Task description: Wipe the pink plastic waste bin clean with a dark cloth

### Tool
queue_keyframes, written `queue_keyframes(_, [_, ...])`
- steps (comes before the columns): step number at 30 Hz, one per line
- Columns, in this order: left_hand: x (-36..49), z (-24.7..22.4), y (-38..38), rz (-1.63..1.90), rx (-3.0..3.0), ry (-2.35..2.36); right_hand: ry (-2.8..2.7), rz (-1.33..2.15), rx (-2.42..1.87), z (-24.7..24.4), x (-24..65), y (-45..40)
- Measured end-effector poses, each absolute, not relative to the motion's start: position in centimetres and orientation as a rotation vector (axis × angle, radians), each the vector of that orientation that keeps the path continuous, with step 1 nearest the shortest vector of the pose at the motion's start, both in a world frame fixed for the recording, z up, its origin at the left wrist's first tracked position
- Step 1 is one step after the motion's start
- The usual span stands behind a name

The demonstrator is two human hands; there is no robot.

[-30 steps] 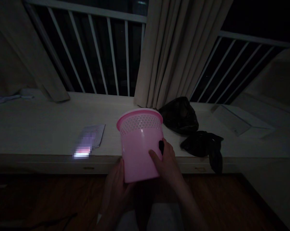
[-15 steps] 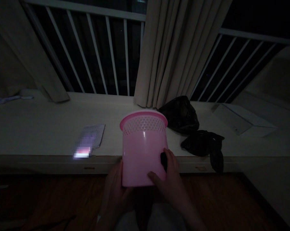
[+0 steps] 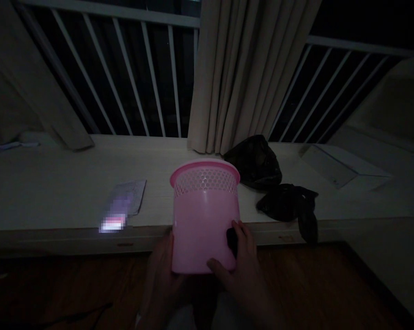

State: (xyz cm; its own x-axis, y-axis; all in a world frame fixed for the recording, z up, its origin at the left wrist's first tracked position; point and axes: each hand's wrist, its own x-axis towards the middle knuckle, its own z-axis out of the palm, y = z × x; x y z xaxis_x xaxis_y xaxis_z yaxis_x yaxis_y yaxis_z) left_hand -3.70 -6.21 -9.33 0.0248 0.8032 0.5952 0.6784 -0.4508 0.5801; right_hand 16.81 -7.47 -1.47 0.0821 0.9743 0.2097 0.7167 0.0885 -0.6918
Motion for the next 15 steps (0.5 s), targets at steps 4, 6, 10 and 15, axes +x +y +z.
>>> queue_keyframes(4, [-3.4, -8.3, -6.1, 1.422, 2.085, 1.576, -1.700, 0.560, -1.742, -0.8, 17.5, -6.2])
queue_keyframes(6, [-3.3, -7.9, -6.0, 1.407, 2.101, 1.557, -1.699, 0.569, -1.747, -0.1, 17.7, -5.1])
queue_keyframes(10, [-3.5, -8.3, -5.9, 1.392, 2.137, 1.569, -1.712, 0.545, -1.717, 1.4, 17.5, -2.4])
queue_keyframes(15, [-3.5, -8.8, -5.8, 1.386, 2.052, 1.571, -1.697, 0.503, -1.664, 3.3, 16.3, 1.5])
